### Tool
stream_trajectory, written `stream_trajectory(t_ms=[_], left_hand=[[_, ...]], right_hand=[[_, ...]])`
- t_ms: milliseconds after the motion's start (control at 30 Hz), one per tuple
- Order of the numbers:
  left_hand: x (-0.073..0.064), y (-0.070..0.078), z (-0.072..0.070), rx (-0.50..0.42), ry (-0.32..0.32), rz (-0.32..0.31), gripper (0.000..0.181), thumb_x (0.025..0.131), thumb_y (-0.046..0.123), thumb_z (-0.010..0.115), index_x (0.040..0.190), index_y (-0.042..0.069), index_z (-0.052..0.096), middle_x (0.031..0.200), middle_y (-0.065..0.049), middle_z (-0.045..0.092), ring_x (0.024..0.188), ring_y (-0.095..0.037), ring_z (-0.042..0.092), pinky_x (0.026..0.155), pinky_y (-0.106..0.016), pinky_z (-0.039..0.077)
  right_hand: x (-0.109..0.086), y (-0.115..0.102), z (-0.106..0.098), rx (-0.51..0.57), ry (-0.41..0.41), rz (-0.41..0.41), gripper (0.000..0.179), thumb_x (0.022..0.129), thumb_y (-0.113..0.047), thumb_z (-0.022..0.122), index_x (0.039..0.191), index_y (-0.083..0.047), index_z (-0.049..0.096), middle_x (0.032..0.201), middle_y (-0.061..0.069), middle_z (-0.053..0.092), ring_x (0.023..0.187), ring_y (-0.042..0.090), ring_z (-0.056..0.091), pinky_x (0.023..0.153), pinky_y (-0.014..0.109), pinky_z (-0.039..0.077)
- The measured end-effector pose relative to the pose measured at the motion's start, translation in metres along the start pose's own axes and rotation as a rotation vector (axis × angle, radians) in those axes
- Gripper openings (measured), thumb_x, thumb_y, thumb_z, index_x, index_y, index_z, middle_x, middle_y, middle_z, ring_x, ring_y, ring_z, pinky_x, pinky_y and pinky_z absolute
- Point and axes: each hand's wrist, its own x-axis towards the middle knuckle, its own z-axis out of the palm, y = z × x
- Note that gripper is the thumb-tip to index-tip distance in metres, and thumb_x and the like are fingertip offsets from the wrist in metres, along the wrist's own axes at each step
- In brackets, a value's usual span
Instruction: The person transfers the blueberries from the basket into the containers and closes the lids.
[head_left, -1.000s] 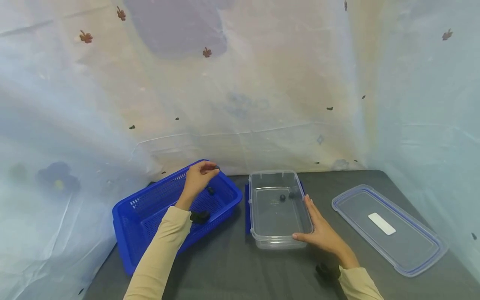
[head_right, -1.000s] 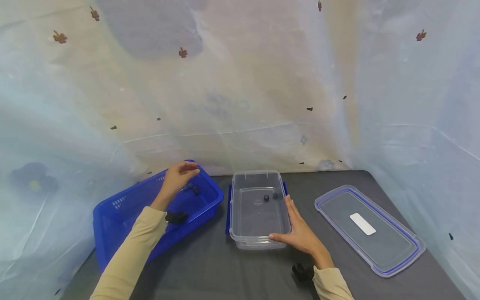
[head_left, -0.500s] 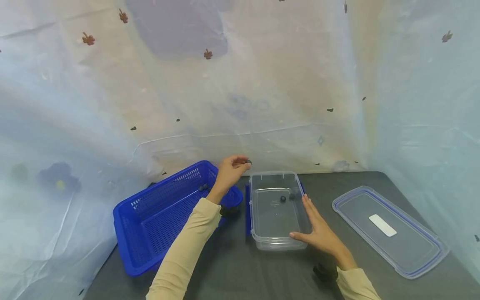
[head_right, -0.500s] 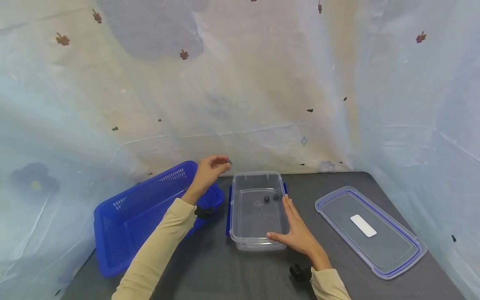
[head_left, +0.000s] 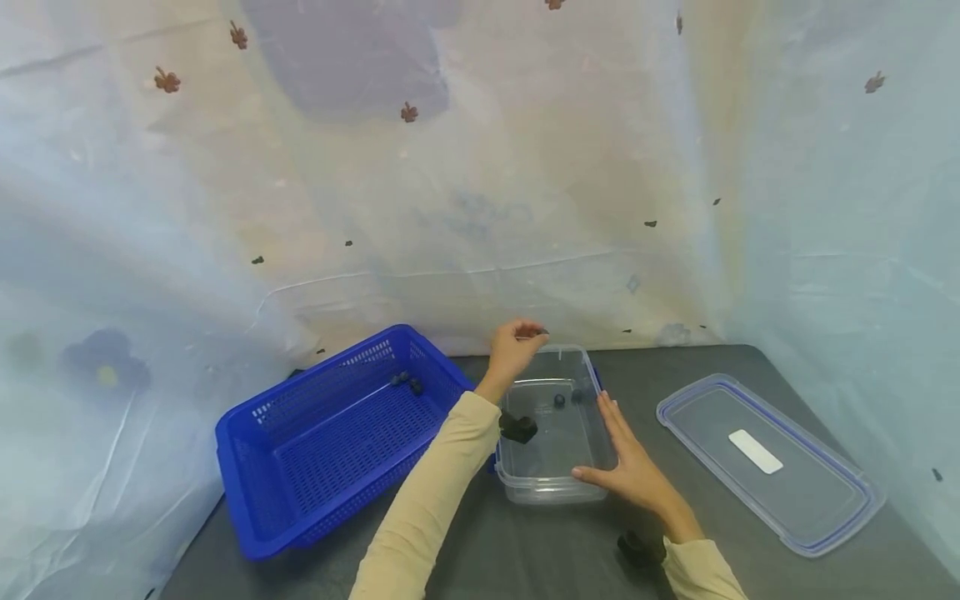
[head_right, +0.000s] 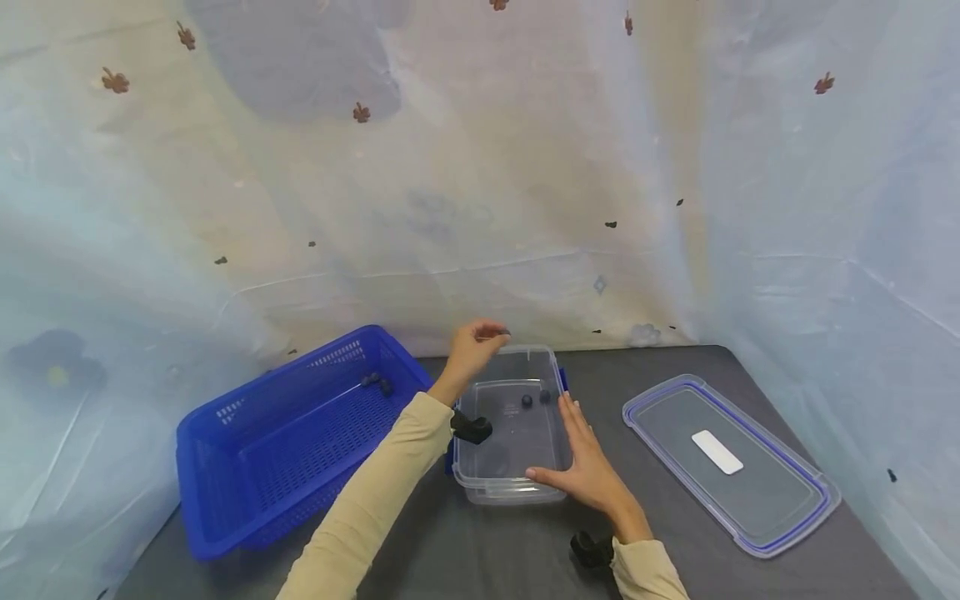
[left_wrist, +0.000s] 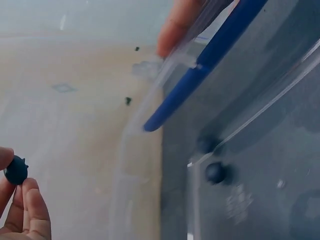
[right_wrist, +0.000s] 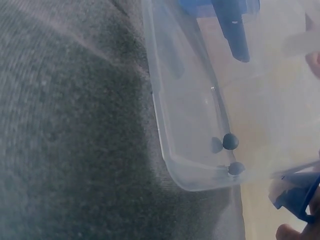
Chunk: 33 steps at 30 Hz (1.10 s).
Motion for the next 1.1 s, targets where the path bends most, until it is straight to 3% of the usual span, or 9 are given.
stream_trajectory(t_ms=[333, 600, 900, 1100], left_hand=[[0.001, -0.032, 0.037, -0.034, 0.156, -0.094, 0.02, 0.079, 0.005, 0.077, 0.097, 0.0, 0.067, 0.086, -0.005, 0.066, 0.081, -0.02, 0.062, 0.069, -0.031, 0.051], [-0.006, -0.048, 0.05, 0.031, 0.172, -0.109, 0.018, 0.077, -0.001, 0.076, 0.093, -0.004, 0.07, 0.084, -0.009, 0.067, 0.082, -0.023, 0.063, 0.076, -0.034, 0.051], [-0.013, -0.062, 0.056, 0.105, 0.221, -0.298, 0.015, 0.073, -0.007, 0.077, 0.084, -0.001, 0.07, 0.076, -0.006, 0.065, 0.082, -0.024, 0.06, 0.073, -0.035, 0.052], [-0.018, -0.071, 0.059, 0.227, 0.193, -0.226, 0.016, 0.066, -0.012, 0.078, 0.073, -0.001, 0.07, 0.068, -0.006, 0.064, 0.079, -0.026, 0.061, 0.084, -0.041, 0.05]], right_hand=[[0.002, 0.002, 0.003, 0.021, 0.019, -0.004, 0.113, 0.074, -0.034, 0.083, 0.156, -0.009, 0.01, 0.161, 0.01, -0.001, 0.143, 0.042, -0.002, 0.099, 0.075, 0.013], [0.0, 0.003, 0.005, 0.031, 0.028, 0.004, 0.113, 0.074, -0.034, 0.083, 0.156, -0.008, 0.01, 0.161, 0.01, -0.001, 0.143, 0.042, -0.002, 0.099, 0.075, 0.012], [0.0, 0.003, 0.004, 0.054, 0.032, -0.029, 0.112, 0.074, -0.03, 0.083, 0.155, -0.005, 0.01, 0.161, 0.008, -0.001, 0.143, 0.042, -0.002, 0.1, 0.074, 0.013], [0.0, 0.004, 0.004, 0.052, 0.036, -0.043, 0.112, 0.074, -0.029, 0.083, 0.155, -0.004, 0.01, 0.161, 0.007, -0.001, 0.142, 0.047, -0.001, 0.1, 0.073, 0.016]])
